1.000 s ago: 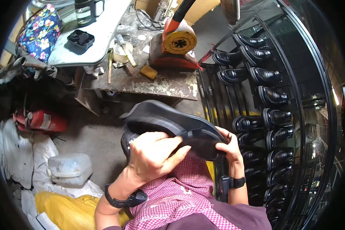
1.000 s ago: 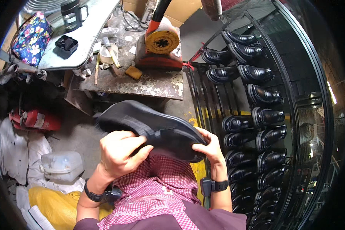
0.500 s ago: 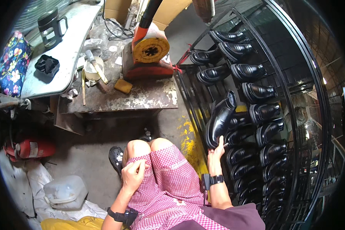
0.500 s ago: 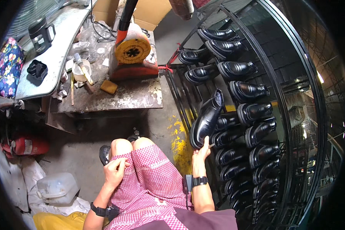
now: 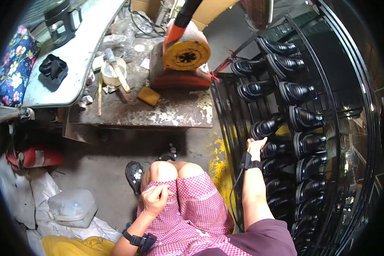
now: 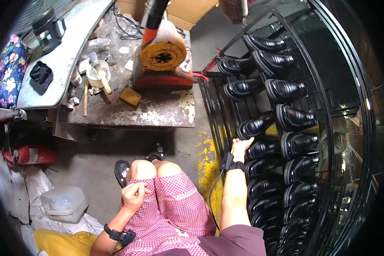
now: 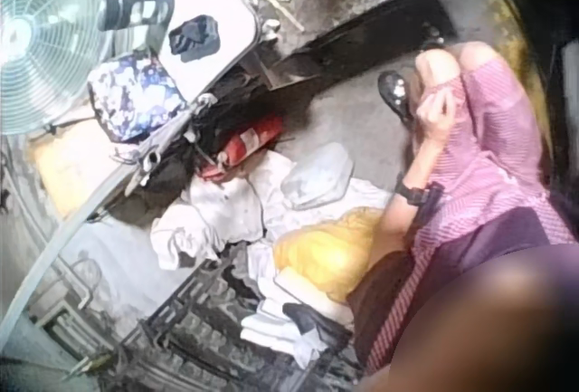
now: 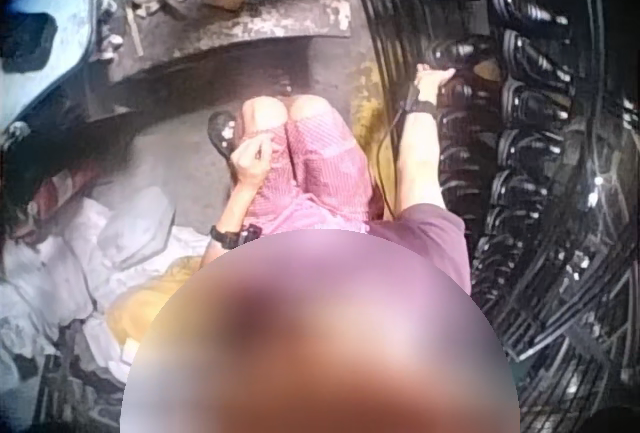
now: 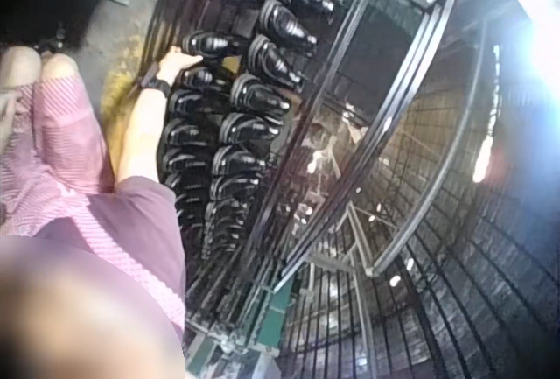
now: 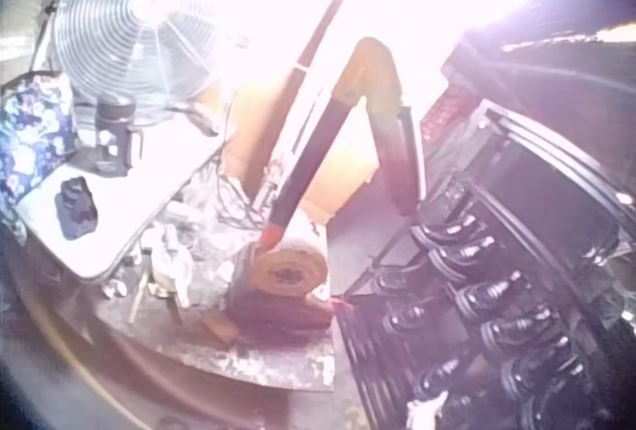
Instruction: Polishing and inspecting black leather shoes in a manufacturing facility.
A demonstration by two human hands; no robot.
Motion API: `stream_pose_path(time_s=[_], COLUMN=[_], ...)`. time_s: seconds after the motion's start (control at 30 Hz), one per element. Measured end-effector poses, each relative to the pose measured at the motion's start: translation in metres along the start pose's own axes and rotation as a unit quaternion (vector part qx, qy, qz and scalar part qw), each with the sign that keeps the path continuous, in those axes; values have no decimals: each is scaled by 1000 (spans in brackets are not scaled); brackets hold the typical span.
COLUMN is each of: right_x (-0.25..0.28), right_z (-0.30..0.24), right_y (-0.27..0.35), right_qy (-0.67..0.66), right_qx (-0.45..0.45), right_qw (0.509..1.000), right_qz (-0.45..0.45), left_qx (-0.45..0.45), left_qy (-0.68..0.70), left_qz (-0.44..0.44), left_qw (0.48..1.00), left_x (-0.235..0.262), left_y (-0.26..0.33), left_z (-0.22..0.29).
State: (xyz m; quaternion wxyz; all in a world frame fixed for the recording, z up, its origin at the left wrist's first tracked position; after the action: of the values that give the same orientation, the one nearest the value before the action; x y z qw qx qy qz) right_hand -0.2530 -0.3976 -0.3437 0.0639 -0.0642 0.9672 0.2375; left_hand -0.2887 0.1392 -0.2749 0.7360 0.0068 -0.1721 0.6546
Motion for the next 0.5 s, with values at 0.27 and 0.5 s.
stream_pose_path(time_s=[0.27,0.5], right_x=[49,109], right_z=[106,134], right_y=[81,146], right_qy=[267,397], right_qx=[-21,-238], right_qw=[952,869], right_qz=[-148,-174], left_qx=[-17,-15], left_qy=[12,-2], left_qz=[37,57], left_qw=[999,998], left_x=[9,17], left_y=[-2,14], left_z=[-3,-2])
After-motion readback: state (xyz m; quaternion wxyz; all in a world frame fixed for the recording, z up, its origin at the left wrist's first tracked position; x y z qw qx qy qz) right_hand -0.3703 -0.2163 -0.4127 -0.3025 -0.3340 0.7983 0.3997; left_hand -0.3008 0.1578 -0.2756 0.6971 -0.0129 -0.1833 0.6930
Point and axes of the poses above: each hand's wrist, its own y-axis away from the middle knuckle, its own x-axis out of the back of the hand, z = x × y, the point moved 6 cm from there along -y, towards the middle knuckle
